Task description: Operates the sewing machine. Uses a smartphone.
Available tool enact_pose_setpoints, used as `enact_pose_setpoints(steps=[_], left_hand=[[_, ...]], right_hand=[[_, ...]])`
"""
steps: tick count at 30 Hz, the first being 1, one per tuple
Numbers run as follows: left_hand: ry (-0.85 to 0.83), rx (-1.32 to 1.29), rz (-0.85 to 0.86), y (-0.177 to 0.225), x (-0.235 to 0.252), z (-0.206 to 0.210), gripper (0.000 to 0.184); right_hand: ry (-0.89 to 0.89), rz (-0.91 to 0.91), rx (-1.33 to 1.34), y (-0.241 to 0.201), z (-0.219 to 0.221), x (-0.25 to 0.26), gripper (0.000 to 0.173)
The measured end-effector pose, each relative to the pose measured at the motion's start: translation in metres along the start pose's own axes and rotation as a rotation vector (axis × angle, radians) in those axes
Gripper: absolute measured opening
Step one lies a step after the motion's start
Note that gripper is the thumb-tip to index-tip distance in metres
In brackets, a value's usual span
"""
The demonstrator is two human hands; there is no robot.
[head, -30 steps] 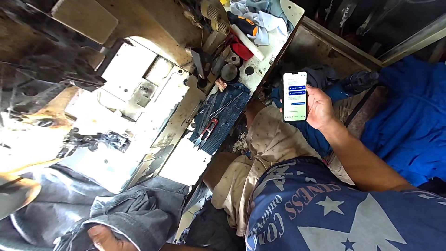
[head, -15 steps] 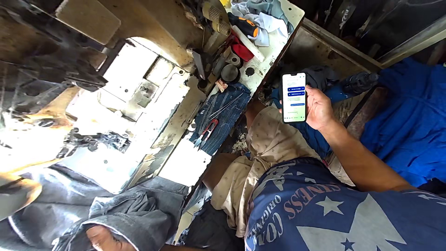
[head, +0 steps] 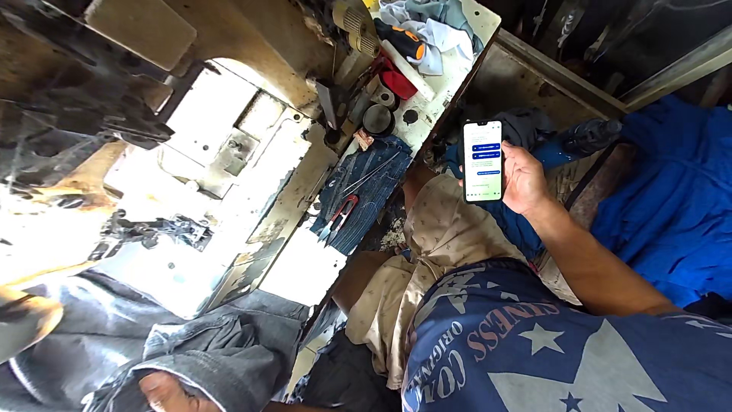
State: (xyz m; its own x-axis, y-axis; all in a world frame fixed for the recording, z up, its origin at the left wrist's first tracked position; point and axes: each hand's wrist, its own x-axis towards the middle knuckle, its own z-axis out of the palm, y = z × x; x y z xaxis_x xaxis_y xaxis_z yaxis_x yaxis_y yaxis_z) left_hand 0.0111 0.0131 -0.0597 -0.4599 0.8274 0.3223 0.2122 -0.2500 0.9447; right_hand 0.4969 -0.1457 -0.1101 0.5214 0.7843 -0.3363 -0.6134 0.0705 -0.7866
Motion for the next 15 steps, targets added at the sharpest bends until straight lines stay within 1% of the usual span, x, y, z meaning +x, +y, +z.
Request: enact_pose_setpoints(steps=[1, 3, 4, 5, 6, 7, 8, 9, 10, 15], left_hand=[[-0.018, 0.029, -0.013, 0.004, -0.001, 0.001, 0.032], [-0.170, 0.028, 0.016, -0.011, 0.009, -0.018, 0.040], [-0.201, 0.032, 0.016, -0.010, 0.009, -0.020, 0.041], [-0.163, 0.043, -0.014, 0.005, 0.002, -0.009, 0.036], [-0.069, 0.062, -0.065, 0.026, -0.008, 0.009, 0.028], [-0.026, 0.068, -0.088, 0.035, -0.012, 0.017, 0.025], [-0.063, 0.057, -0.063, 0.028, -0.009, 0.010, 0.028], [-0.157, 0.043, -0.012, 0.008, 0.001, -0.007, 0.035], [-0.197, 0.042, 0.019, -0.004, 0.007, -0.016, 0.038], [-0.176, 0.070, 0.000, -0.005, 0.008, -0.016, 0.038]], right_hand=[[0.003, -0.001, 0.000, 0.000, 0.001, 0.000, 0.055], [0.003, -0.004, 0.004, 0.000, 0.001, 0.000, 0.056], [0.005, -0.008, 0.000, 0.000, 0.001, 0.001, 0.055], [0.008, -0.013, -0.008, 0.001, 0.000, 0.001, 0.055], [0.016, -0.015, -0.016, 0.001, 0.000, 0.001, 0.055], [0.021, -0.016, -0.019, 0.000, 0.001, 0.001, 0.055], [0.021, -0.015, -0.019, 0.000, 0.001, 0.001, 0.055], [0.017, -0.014, -0.017, 0.000, 0.001, 0.001, 0.055], [0.014, -0.013, -0.016, 0.001, 0.000, 0.001, 0.055], [0.014, -0.016, -0.011, 0.001, 0.000, 0.001, 0.055]])
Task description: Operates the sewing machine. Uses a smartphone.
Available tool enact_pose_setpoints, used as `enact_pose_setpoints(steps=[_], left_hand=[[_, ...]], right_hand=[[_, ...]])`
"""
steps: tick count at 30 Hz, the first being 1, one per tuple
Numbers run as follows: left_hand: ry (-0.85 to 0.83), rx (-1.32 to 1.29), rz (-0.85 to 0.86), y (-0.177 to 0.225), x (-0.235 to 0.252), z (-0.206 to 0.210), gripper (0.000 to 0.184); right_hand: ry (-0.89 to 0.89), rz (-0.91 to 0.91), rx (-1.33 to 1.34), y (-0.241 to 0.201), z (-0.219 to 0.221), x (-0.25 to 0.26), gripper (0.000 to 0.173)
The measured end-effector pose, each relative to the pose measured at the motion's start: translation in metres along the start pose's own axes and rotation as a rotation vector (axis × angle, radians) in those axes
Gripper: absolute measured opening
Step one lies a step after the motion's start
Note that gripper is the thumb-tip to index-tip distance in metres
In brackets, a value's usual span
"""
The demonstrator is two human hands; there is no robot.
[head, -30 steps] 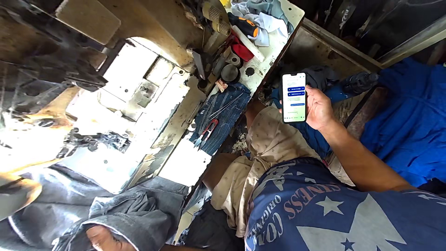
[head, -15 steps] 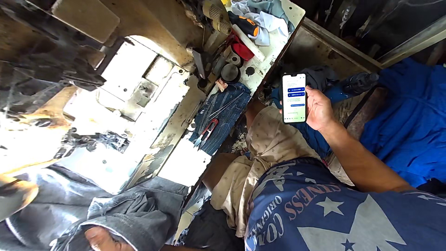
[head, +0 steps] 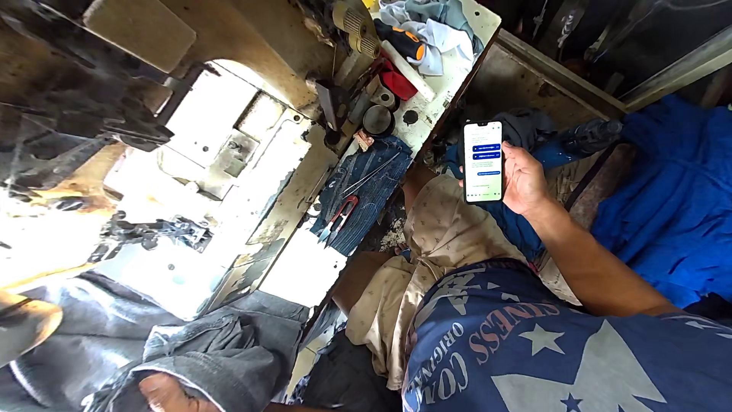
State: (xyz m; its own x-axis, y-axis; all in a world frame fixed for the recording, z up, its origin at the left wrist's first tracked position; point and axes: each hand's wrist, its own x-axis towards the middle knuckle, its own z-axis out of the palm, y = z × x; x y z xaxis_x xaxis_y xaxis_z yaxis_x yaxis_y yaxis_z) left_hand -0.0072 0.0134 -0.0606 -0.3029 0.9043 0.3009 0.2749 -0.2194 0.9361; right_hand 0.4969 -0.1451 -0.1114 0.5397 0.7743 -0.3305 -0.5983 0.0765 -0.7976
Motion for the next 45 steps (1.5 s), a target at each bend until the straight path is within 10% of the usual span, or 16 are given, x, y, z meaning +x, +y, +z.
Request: enact_pose_setpoints(steps=[45], left_hand=[[0.042, -0.031, -0.009, 0.005, -0.002, 0.005, 0.040]], right_hand=[[-0.025, 0.014, -0.001, 0.000, 0.002, 0.000, 0.057]])
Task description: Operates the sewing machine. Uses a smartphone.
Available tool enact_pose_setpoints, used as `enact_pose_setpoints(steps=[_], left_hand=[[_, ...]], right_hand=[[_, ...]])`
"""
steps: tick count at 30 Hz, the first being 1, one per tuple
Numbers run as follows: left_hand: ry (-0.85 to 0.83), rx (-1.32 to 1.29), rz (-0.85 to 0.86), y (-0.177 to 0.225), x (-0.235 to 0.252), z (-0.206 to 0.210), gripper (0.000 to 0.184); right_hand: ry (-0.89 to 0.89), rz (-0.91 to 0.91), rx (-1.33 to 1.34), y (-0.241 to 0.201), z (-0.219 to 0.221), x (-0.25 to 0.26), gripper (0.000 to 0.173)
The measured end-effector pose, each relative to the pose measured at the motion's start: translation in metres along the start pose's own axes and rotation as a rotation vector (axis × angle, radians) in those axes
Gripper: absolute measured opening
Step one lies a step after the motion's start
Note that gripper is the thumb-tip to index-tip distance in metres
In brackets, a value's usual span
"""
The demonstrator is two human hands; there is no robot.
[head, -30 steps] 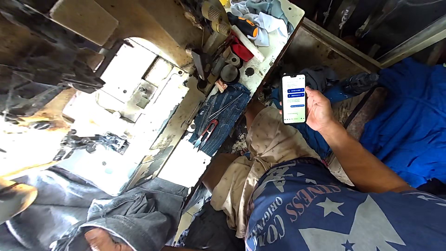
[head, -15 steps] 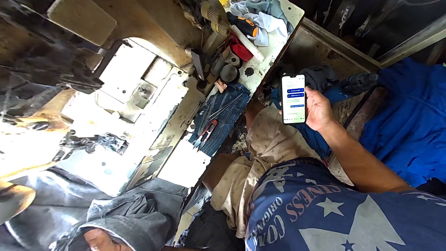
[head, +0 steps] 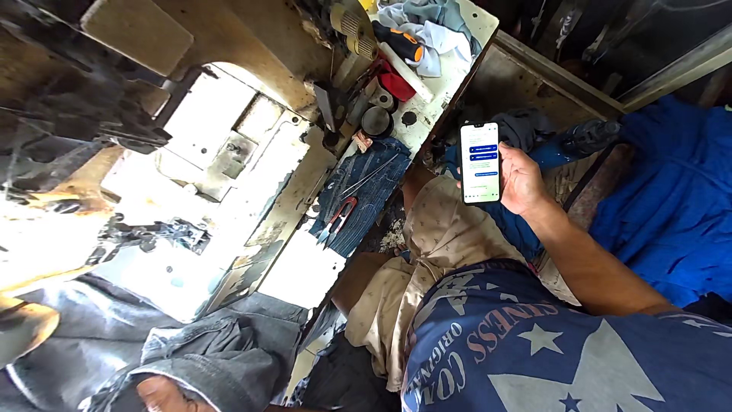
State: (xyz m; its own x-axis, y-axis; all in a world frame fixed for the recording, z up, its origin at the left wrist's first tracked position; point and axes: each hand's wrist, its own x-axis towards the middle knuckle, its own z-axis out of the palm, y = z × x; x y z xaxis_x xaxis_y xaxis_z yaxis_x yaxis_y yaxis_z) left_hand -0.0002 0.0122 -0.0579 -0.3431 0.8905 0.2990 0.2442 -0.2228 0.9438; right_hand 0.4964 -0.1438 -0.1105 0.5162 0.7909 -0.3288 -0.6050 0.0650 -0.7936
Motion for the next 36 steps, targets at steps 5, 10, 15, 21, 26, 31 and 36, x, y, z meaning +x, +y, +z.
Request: enact_pose_setpoints(steps=[5, 10, 15, 21, 26, 31, 36], left_hand=[[0.024, -0.001, 0.040, -0.006, 0.003, -0.002, 0.041], [-0.011, 0.019, -0.017, 0.004, 0.000, 0.001, 0.039], [-0.035, -0.006, 0.023, -0.013, 0.006, -0.010, 0.039], [-0.024, 0.001, 0.009, -0.011, 0.005, -0.008, 0.040], [-0.010, 0.013, -0.002, -0.011, 0.006, -0.009, 0.040], [0.006, -0.012, 0.007, -0.004, 0.001, -0.002, 0.037], [-0.034, -0.013, 0.033, -0.007, 0.002, -0.007, 0.039]], right_hand=[[-0.006, -0.001, -0.003, 0.000, 0.000, 0.001, 0.056], [-0.002, -0.005, -0.012, 0.000, 0.000, 0.001, 0.056], [-0.002, 0.000, -0.012, 0.001, -0.001, 0.002, 0.057], [0.004, 0.003, -0.012, 0.002, -0.001, 0.002, 0.057], [0.000, 0.018, -0.003, 0.002, -0.001, 0.002, 0.057], [0.019, 0.019, -0.016, 0.002, 0.000, 0.002, 0.057], [0.011, 0.025, -0.008, 0.002, -0.001, 0.001, 0.057]])
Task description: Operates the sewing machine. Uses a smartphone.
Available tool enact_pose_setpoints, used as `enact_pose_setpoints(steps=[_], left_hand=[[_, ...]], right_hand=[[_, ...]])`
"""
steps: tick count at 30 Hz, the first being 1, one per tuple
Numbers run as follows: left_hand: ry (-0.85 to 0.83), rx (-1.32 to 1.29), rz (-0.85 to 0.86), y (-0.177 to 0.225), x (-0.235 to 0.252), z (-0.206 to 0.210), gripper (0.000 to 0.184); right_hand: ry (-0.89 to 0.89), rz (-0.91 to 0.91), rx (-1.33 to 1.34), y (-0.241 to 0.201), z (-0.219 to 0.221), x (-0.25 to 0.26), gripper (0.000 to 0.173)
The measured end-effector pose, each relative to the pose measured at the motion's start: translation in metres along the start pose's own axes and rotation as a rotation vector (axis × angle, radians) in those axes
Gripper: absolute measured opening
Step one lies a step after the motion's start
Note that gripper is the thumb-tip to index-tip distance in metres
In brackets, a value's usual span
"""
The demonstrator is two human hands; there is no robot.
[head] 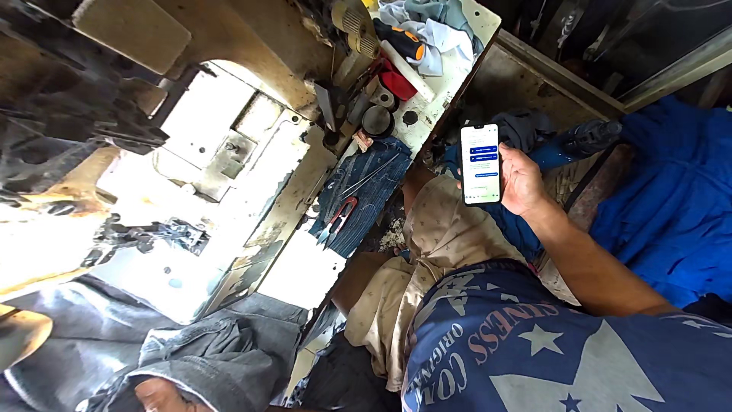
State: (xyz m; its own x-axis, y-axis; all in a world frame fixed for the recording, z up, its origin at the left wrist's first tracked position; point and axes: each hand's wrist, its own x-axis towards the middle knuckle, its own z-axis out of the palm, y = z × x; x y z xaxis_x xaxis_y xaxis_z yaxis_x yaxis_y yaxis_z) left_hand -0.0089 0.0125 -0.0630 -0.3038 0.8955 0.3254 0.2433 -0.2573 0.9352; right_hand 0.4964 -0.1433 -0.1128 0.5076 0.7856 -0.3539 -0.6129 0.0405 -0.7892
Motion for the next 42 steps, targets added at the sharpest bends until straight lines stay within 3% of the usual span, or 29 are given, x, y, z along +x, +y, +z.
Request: enact_pose_setpoints(steps=[8, 16, 21, 25, 29, 33, 37, 42], left_hand=[[-0.018, -0.014, 0.002, -0.016, 0.008, -0.011, 0.040], [0.107, 0.011, -0.027, 0.026, -0.010, 0.024, 0.030], [-0.014, -0.004, 0.003, -0.008, 0.004, -0.005, 0.039], [0.108, 0.021, -0.046, 0.027, -0.010, 0.024, 0.029], [0.113, 0.031, -0.081, 0.046, -0.016, 0.036, 0.033], [0.143, -0.016, -0.016, 0.020, -0.012, 0.026, 0.038], [0.141, 0.009, -0.072, 0.038, -0.014, 0.034, 0.029], [0.015, -0.003, 0.000, -0.006, 0.001, 0.000, 0.041]], right_hand=[[-0.017, 0.000, 0.013, 0.000, -0.001, -0.001, 0.057], [0.003, 0.008, 0.017, 0.001, -0.002, -0.001, 0.056], [0.006, 0.015, 0.010, 0.002, -0.003, 0.000, 0.056], [0.006, 0.014, 0.019, 0.002, -0.003, 0.000, 0.056], [0.012, 0.013, 0.021, 0.002, -0.003, 0.000, 0.056], [-0.011, 0.006, 0.024, 0.002, -0.003, 0.000, 0.057], [-0.008, 0.003, 0.016, 0.002, -0.002, 0.000, 0.056], [-0.012, 0.002, 0.013, 0.002, -0.002, 0.000, 0.057]])
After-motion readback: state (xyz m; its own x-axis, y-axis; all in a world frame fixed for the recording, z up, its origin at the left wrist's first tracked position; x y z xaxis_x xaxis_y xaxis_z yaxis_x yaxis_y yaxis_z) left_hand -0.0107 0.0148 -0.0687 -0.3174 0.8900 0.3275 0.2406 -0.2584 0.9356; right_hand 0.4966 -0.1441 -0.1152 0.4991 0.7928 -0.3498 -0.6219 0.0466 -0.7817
